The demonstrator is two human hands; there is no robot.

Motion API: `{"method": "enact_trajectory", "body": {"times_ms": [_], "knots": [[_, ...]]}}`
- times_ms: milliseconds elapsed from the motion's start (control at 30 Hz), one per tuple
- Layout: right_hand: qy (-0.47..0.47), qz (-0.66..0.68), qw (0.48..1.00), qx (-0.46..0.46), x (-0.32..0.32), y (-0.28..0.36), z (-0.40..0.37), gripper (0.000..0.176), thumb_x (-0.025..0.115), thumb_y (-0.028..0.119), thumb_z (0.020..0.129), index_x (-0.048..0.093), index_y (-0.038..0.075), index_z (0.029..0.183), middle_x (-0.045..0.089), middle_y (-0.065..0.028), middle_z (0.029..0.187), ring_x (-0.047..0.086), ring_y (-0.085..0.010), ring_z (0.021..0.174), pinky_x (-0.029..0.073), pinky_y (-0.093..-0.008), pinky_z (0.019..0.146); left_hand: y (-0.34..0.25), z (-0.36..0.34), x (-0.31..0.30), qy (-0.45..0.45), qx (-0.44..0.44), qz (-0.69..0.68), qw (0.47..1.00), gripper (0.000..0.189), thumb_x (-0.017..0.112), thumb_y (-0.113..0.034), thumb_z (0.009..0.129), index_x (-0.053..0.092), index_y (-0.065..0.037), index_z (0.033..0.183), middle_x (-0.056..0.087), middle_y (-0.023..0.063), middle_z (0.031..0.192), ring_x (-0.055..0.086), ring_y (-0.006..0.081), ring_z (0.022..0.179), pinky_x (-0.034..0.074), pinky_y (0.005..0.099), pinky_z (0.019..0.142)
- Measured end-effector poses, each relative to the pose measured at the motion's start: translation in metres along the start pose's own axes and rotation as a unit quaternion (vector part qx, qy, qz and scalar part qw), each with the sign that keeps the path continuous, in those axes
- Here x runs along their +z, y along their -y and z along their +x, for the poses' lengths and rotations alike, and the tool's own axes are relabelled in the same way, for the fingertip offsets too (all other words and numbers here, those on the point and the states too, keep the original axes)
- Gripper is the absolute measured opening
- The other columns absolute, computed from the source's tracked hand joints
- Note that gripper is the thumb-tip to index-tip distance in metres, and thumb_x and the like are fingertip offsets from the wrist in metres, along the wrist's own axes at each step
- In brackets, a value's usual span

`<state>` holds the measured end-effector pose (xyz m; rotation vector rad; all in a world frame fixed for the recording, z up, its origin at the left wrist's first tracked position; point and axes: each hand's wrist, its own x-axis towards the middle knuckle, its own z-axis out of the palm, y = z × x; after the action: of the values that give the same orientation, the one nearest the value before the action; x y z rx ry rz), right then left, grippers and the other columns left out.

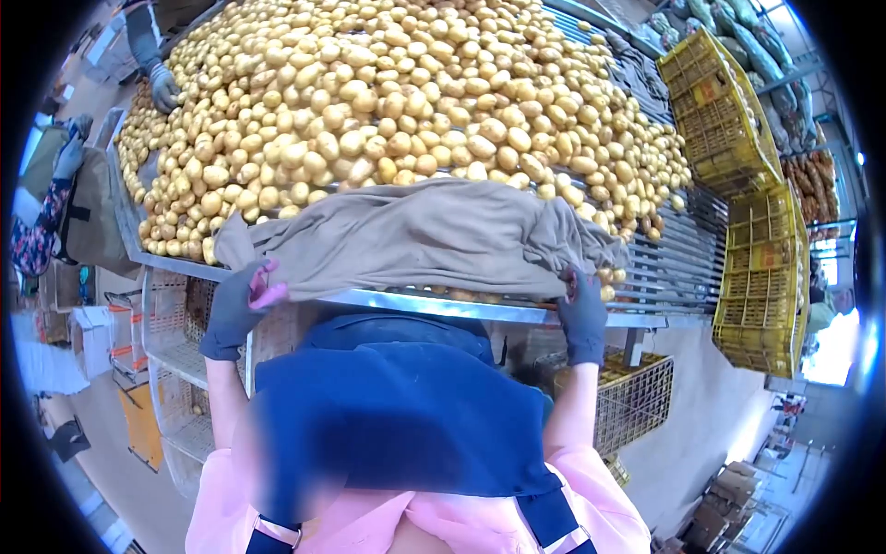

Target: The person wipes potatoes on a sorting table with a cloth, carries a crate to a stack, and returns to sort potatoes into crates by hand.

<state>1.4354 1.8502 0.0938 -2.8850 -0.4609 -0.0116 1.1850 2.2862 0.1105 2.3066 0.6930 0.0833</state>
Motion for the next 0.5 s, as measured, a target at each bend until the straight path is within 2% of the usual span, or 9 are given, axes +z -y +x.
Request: {"method": "enact_trajectory", "body": {"times_ms": [67, 100, 200, 233, 267, 333, 400, 433, 500], "knots": [[0.048, -0.02, 0.998, 0.036, -0.013, 0.01, 0.009, 0.029, 0.055, 0.011, 0.076, 0.056, 0.013, 0.106, 0.056, -0.0112, 0.102, 0.059, -0.0321, 0.089, 0.048, -0.0416, 0.071, 0.007, -0.003, 0.006, 0.075, -0.027, -0.008, 0.997, 0.059, 0.081, -0.031, 0.066, 0.058, -0.002, 0.111, 0.056, -0.0004, 0.073, 0.05, 0.0077, 0.065, 0.043, 0.0232, 0.059], [0.019, -0.03, 0.998, 0.047, -0.019, 0.014, 0.016, 0.03, 0.056, 0.015, 0.077, 0.055, 0.011, 0.106, 0.056, -0.0117, 0.104, 0.059, -0.0325, 0.089, 0.048, -0.0418, 0.071, 0.007, -0.004, 0.004, 0.104, -0.033, 0.035, 0.993, 0.06, 0.078, -0.036, 0.067, 0.058, -0.009, 0.116, 0.065, 0.0103, 0.09, 0.059, 0.0158, 0.076, 0.048, 0.0305, 0.068], [-0.072, 0.013, 0.997, -0.021, -0.016, 0.0, 0.033, 0.031, 0.054, 0.018, 0.081, 0.054, 0.009, 0.111, 0.057, -0.0128, 0.107, 0.059, -0.0344, 0.088, 0.048, -0.0438, 0.069, 0.01, -0.005, 0.001, 0.122, 0.066, 0.083, 0.987, 0.054, 0.076, -0.032, 0.07, 0.059, -0.008, 0.115, 0.063, 0.0114, 0.098, 0.062, 0.0207, 0.087, 0.049, 0.0333, 0.073], [-0.043, 0.016, 0.997, 0.069, -0.02, 0.011, 0.042, 0.032, 0.052, 0.016, 0.082, 0.053, 0.009, 0.113, 0.057, -0.0135, 0.109, 0.059, -0.0334, 0.091, 0.048, -0.0427, 0.073, 0.029, -0.009, 0.008, 0.106, -0.017, -0.139, 0.984, 0.043, 0.071, -0.022, 0.074, 0.06, -0.008, 0.113, 0.06, 0.012, 0.106, 0.06, 0.0285, 0.098, 0.048, 0.0366, 0.082], [-0.012, 0.02, 0.988, 0.152, -0.019, 0.019, 0.054, 0.033, 0.05, 0.015, 0.083, 0.051, 0.009, 0.116, 0.057, -0.0142, 0.111, 0.059, -0.0324, 0.095, 0.047, -0.0416, 0.077, 0.045, -0.013, 0.008, 0.078, -0.033, -0.13, 0.988, 0.043, 0.071, -0.022, 0.074, 0.06, -0.008, 0.113, 0.06, 0.012, 0.106, 0.06, 0.0285, 0.098, 0.048, 0.0366, 0.082], [-0.109, 0.199, 0.974, 0.022, 0.012, -0.018, 0.08, 0.035, 0.047, 0.013, 0.086, 0.048, 0.006, 0.121, 0.055, -0.0154, 0.119, 0.055, -0.0288, 0.105, 0.044, -0.0385, 0.088, 0.054, -0.009, -0.001, -0.072, 0.092, 0.202, 0.972, 0.04, 0.062, -0.01, 0.074, 0.059, -0.01, 0.114, 0.058, 0.0129, 0.106, 0.056, 0.0335, 0.1, 0.046, 0.0372, 0.085], [-0.256, 0.238, 0.917, -0.192, -0.012, 0.003, 0.101, 0.036, 0.045, 0.011, 0.088, 0.046, 0.004, 0.123, 0.052, -0.0156, 0.123, 0.049, -0.0257, 0.115, 0.038, -0.0367, 0.098, 0.013, 0.003, -0.025, -0.137, 0.121, 0.218, 0.959, 0.043, 0.059, -0.008, 0.072, 0.058, -0.011, 0.115, 0.058, 0.0135, 0.104, 0.056, 0.033, 0.1, 0.045, 0.0376, 0.086], [-0.305, 0.232, 0.897, -0.221, -0.03, 0.01, 0.116, 0.035, 0.044, 0.013, 0.089, 0.046, 0.004, 0.122, 0.05, -0.0148, 0.125, 0.048, -0.0255, 0.116, 0.037, -0.0373, 0.1, -0.006, 0.004, -0.033, -0.183, 0.17, 0.227, 0.941, 0.046, 0.056, -0.006, 0.07, 0.058, -0.013, 0.116, 0.057, 0.0141, 0.102, 0.055, 0.0325, 0.101, 0.045, 0.0379, 0.086], [-0.405, 0.251, 0.84, -0.258, -0.073, 0.027, 0.145, 0.032, 0.041, 0.02, 0.093, 0.049, 0.002, 0.117, 0.051, -0.014, 0.124, 0.048, -0.0246, 0.115, 0.034, -0.039, 0.103, -0.02, -0.005, -0.038, -0.167, 0.127, 0.154, 0.965, 0.047, 0.055, -0.006, 0.07, 0.057, -0.012, 0.117, 0.057, 0.0142, 0.1, 0.055, 0.0322, 0.099, 0.045, 0.0384, 0.084]]}}
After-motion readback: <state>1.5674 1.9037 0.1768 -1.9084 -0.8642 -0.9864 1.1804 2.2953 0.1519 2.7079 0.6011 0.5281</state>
